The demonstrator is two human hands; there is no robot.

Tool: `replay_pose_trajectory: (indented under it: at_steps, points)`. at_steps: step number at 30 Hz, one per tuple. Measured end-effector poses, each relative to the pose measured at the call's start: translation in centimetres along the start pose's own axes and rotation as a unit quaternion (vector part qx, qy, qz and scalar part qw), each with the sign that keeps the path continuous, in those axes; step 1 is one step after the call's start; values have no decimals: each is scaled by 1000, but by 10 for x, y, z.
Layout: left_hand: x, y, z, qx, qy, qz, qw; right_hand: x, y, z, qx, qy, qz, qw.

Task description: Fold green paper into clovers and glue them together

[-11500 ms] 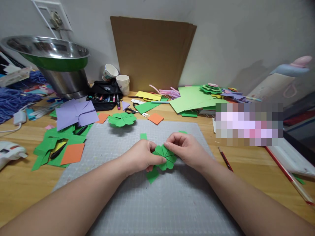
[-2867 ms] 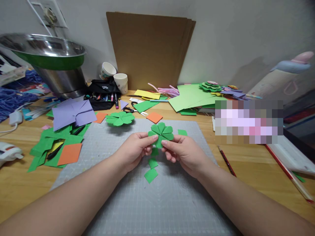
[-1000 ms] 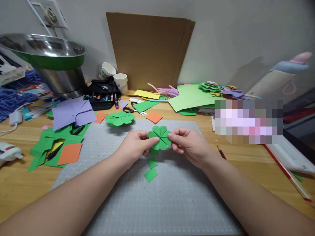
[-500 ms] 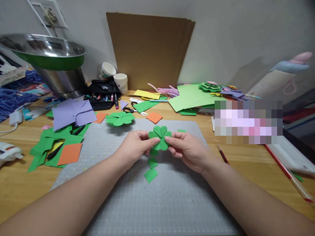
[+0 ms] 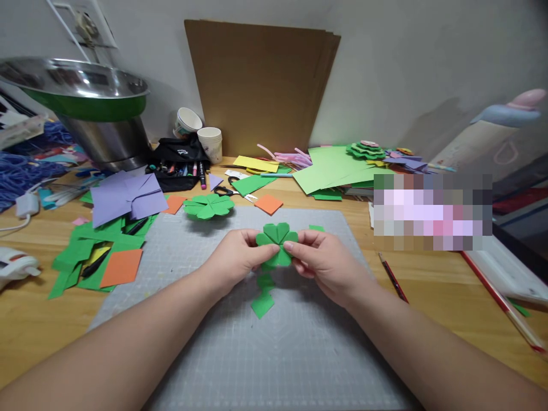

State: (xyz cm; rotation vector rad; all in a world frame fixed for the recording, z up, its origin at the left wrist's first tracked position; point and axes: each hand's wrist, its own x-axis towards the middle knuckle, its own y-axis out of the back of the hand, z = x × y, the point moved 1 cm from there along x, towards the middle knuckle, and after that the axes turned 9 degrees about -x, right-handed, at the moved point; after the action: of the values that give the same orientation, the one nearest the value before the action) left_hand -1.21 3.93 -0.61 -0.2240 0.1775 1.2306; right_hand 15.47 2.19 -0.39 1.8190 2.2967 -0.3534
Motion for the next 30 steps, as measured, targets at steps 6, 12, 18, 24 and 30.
replay_pose_trajectory:
  at_steps: [6, 12, 18, 24, 30]
  points:
    - [-3, -5, 4, -31, -19, 39, 999, -3, -6, 2, 21, 3, -8, 1000]
    - [-4, -6, 2, -52, -15, 30, 998, -1, -5, 7, -43, 15, 33, 998]
    - [-1, -5, -1, -96, -38, 31, 994, 0, -3, 10, -21, -2, 28, 999]
    - [-3, -6, -1, -92, -47, 55, 993, -1, -4, 9, 41, -41, 0, 998]
    - [-4, -8, 1, -54, -44, 11, 998, 2, -3, 9, -16, -4, 27, 999]
